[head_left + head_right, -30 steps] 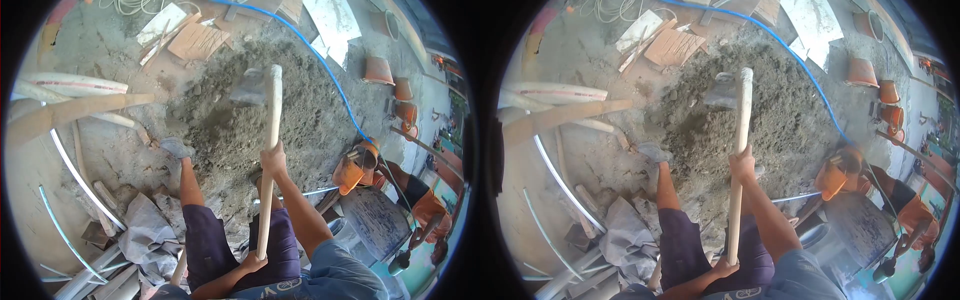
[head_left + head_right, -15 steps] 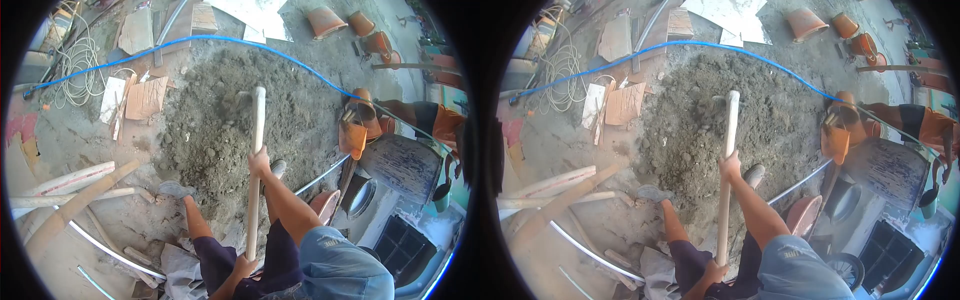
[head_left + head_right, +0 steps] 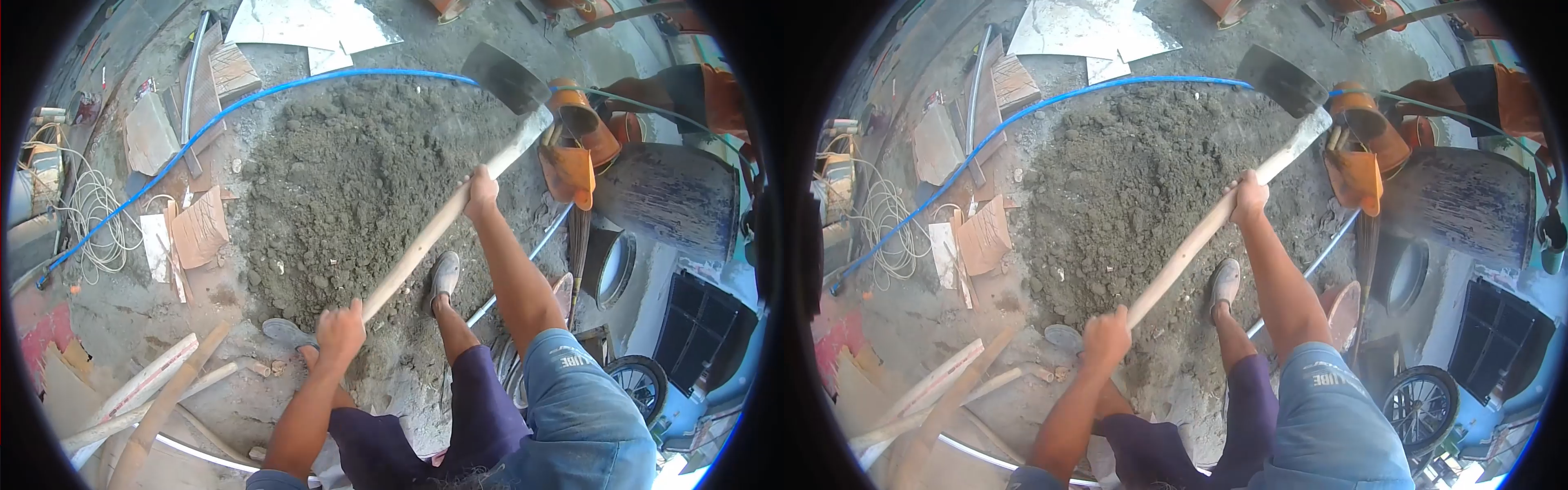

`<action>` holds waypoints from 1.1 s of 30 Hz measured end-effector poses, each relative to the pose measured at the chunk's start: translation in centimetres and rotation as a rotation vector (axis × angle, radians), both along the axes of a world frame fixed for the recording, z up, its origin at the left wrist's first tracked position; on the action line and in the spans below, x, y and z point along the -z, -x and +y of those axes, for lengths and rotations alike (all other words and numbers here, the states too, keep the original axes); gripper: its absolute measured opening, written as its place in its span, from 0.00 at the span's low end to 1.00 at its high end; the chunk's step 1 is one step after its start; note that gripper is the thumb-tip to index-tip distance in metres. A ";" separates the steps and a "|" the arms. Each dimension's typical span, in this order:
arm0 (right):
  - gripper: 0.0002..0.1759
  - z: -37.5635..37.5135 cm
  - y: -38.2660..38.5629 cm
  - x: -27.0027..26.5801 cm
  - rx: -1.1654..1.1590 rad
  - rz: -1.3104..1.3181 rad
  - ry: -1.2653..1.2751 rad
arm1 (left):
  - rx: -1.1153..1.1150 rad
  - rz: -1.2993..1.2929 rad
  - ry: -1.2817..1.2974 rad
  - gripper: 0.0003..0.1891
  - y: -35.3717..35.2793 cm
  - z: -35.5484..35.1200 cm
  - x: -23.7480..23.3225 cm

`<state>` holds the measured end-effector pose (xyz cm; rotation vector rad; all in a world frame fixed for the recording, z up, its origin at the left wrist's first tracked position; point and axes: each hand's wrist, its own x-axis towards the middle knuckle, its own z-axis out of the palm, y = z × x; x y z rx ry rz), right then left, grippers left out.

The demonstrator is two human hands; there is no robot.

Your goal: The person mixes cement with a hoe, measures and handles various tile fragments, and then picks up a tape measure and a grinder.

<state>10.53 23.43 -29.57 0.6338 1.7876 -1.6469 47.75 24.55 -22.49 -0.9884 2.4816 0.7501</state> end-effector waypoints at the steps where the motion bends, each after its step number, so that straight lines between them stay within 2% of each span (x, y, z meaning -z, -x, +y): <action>1: 0.09 0.0 2.5 3.7 0.115 -0.013 0.056 | 0.054 0.023 0.044 0.03 2.1 -3.1 1.0; 3: 0.07 -0.3 6.1 9.1 0.203 -0.055 0.179 | 0.140 0.039 0.111 0.05 6.2 -8.2 3.1; 5: 0.06 -0.9 8.0 14.6 0.214 -0.096 0.155 | 0.175 -0.015 0.110 0.05 8.8 -10.8 4.6; 6: 0.07 -1.4 7.4 16.0 0.213 -0.137 0.157 | 0.199 -0.058 0.084 0.05 8.0 -10.3 5.1; 8: 0.08 -3.1 3.7 17.1 0.175 -0.180 -0.040 | 0.181 -0.149 0.073 0.04 6.6 -9.4 5.8; 9: 0.10 -3.3 1.3 18.0 0.143 -0.247 -0.012 | 0.145 -0.155 0.047 0.05 4.4 -8.6 5.6; 12: 0.15 -4.8 -6.9 14.8 0.037 -0.259 -0.149 | 0.051 -0.411 -0.142 0.09 -2.7 -6.8 3.9; 13: 0.18 -4.3 -10.4 14.8 0.005 -0.257 -0.112 | 0.020 -0.372 -0.166 0.11 -6.5 -4.9 3.0; 14: 0.11 -4.1 -13.9 12.9 0.037 -0.240 -0.168 | -0.031 -0.478 -0.199 0.12 -9.3 -3.2 1.2; 15: 0.17 -2.6 -16.9 11.9 -0.062 -0.323 -0.178 | -0.039 -0.588 -0.222 0.13 -10.6 -1.9 -1.7; 18: 0.18 2.5 -25.1 7.7 -0.049 -0.432 -0.218 | -0.077 -0.793 -0.326 0.13 -16.1 3.9 -9.3; 21: 0.20 7.9 -28.2 1.9 -0.184 -0.445 -0.242 | -0.196 -0.874 -0.351 0.12 -18.2 10.7 -15.5; 22: 0.17 8.7 -26.2 -0.6 -0.196 -0.419 -0.222 | -0.196 -0.884 -0.357 0.12 -18.7 12.1 -15.8; 23: 0.16 9.9 -24.6 -0.7 -0.103 -0.398 -0.180 | -0.185 -0.884 -0.363 0.12 -17.8 12.0 -15.2; 25: 0.15 11.8 -18.4 0.8 -0.004 -0.342 -0.118 | -0.044 -0.620 -0.201 0.12 -15.0 11.8 -10.8; 26: 0.10 12.1 -14.4 3.0 0.084 -0.257 -0.100 | 0.064 -0.459 -0.159 0.09 -11.3 9.5 -7.7; 27: 0.05 12.3 -9.5 5.5 0.124 -0.262 -0.097 | 0.115 -0.420 -0.092 0.07 -6.8 7.4 -3.8; 28: 0.09 12.4 -4.5 7.7 0.176 -0.199 -0.032 | 0.147 -0.343 0.022 0.06 0.4 4.6 -1.7; 30: 0.06 12.0 4.4 12.3 0.298 -0.173 0.013 | 0.278 -0.130 0.063 0.05 7.5 0.4 4.6; 31: 0.06 11.9 7.6 14.6 0.364 -0.202 0.039 | 0.309 -0.120 0.056 0.03 11.3 -1.5 5.7; 33: 0.08 11.2 8.7 17.2 0.407 -0.255 0.005 | 0.343 -0.207 0.000 0.03 14.1 -4.2 5.2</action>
